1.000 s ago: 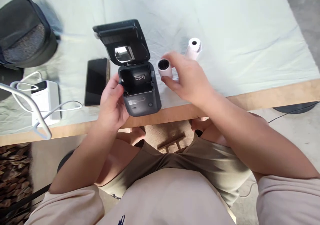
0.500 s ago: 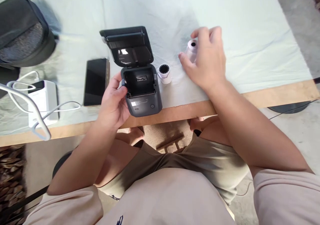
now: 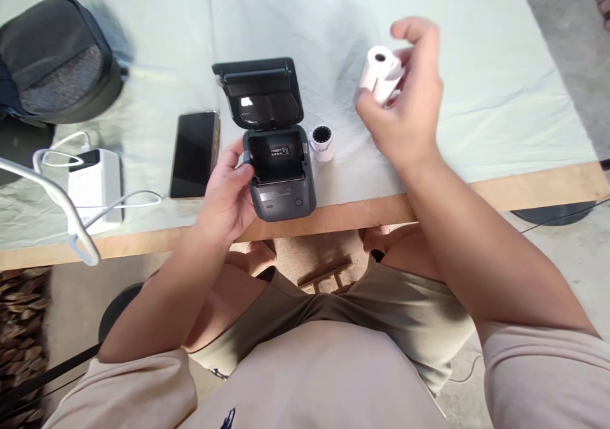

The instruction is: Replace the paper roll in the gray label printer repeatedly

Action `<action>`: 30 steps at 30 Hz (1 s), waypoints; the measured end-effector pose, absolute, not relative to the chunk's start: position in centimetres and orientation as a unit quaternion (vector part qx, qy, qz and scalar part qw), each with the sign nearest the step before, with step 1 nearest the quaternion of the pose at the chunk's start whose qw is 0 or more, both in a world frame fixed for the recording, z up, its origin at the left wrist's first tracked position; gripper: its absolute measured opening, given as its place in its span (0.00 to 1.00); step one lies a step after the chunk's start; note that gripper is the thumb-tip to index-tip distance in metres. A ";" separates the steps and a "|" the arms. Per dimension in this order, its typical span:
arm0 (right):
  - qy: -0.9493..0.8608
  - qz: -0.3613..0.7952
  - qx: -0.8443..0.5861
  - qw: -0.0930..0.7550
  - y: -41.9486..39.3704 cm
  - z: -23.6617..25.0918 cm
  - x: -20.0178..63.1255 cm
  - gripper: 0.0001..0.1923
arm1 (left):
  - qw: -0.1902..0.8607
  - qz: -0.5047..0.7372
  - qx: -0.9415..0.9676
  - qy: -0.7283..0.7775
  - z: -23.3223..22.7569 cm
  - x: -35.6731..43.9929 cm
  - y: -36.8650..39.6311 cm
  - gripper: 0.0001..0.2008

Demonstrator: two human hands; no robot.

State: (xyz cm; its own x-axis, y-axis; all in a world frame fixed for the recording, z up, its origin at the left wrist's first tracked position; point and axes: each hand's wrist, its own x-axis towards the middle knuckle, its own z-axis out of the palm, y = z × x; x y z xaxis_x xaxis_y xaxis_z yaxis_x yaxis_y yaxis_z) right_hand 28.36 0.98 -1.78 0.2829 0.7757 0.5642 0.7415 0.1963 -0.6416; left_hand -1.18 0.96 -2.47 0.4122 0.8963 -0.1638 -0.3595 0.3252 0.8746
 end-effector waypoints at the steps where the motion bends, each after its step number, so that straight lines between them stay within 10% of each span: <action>1: -0.618 0.006 -0.583 0.528 0.5 -1.2 27.8 0.26 | 0.740 0.421 0.400 0.339 -2.5 -1.2 1.0 0.31; 6: -0.790 -0.037 -0.402 0.463 -2.7 1.4 22.9 0.19 | 0.730 0.418 0.414 0.348 -2.4 -1.0 0.9 0.32; 14: -0.827 0.005 -0.494 0.267 -2.6 0.9 20.4 0.24 | 0.724 0.414 0.430 0.345 -2.4 -0.9 0.8 0.30; 30: -0.806 -0.042 -0.501 0.313 -3.4 1.5 20.0 0.16 | 0.719 0.411 0.445 0.343 -2.6 -1.0 0.6 0.32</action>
State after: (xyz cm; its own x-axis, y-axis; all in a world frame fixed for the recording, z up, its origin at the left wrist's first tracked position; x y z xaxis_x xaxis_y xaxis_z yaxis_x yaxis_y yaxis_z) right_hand 20.03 -3.39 1.48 -0.3023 0.7804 0.5474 0.8334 0.4951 -0.2457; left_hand -1.03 0.63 -2.64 0.4281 0.8947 -0.1271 -0.2856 0.2674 0.9203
